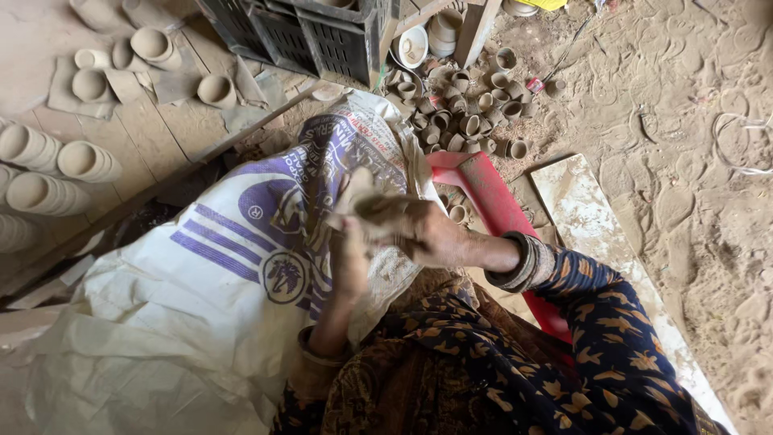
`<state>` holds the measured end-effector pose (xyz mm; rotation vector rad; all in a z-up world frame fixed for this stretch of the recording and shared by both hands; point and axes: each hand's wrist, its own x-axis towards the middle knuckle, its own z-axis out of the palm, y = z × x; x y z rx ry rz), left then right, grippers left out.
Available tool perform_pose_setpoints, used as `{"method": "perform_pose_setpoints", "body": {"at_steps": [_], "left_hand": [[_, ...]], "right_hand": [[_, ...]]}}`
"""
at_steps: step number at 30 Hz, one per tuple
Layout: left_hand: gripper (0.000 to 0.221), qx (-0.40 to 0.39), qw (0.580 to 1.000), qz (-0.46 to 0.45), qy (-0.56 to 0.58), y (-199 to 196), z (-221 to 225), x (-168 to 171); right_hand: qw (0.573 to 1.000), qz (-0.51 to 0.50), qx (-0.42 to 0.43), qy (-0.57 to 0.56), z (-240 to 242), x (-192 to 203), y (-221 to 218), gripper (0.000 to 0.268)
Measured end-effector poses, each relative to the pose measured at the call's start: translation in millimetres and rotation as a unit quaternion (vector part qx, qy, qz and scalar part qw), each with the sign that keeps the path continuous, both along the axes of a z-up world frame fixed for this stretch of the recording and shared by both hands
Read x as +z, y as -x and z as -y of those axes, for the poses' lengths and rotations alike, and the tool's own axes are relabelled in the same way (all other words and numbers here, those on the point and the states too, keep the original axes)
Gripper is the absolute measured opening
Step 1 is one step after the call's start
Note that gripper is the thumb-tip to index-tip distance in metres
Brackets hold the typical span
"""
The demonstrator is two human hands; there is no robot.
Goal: The person sits on a low stool and shapes small clay cups by hand. They repeatedly smooth the exterior and interior surfaces of the clay vessels using their fingers and a small piece of cloth. Finished cups are placed on a nearby wooden board.
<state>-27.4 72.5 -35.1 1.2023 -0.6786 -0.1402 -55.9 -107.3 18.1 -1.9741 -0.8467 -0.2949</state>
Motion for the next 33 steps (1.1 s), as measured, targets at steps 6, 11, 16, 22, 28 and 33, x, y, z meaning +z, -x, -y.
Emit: {"method": "perform_pose_setpoints", "body": {"at_steps": [6, 11, 16, 22, 28, 33], "left_hand": [[0.063, -0.182, 0.907, -0.318, 0.206, -8.6, -31.5, -5.8], [0.066, 0.145, 0.986, 0.003, -0.087, 0.7, -4.4, 25.0], [0.069, 0.351, 0.796, 0.357, -0.34, 21.8, 8.0, 39.1], [0.07, -0.037, 0.99, -0.127, 0.054, -7.8, -12.9, 54.2], [0.059, 0.343, 0.79, 0.338, -0.378, 19.9, -1.8, 57.8], [0.064, -0.075, 0.977, -0.155, 0.123, -1.3, -4.2, 35.8]], "right_hand": [[0.997, 0.029, 0.068, 0.028, -12.1, 11.9, 4.4, 0.034], [0.998, -0.067, -0.01, 0.01, -11.9, 11.7, -5.5, 0.054], [0.992, -0.087, -0.083, -0.048, -10.3, 6.4, -3.2, 0.039], [0.998, 0.044, 0.029, 0.033, -21.6, 15.7, 10.0, 0.05], [0.991, -0.085, -0.093, -0.054, -4.4, 7.4, -3.5, 0.028], [0.998, 0.061, 0.006, 0.023, -11.5, -8.4, -0.2, 0.041]]}}
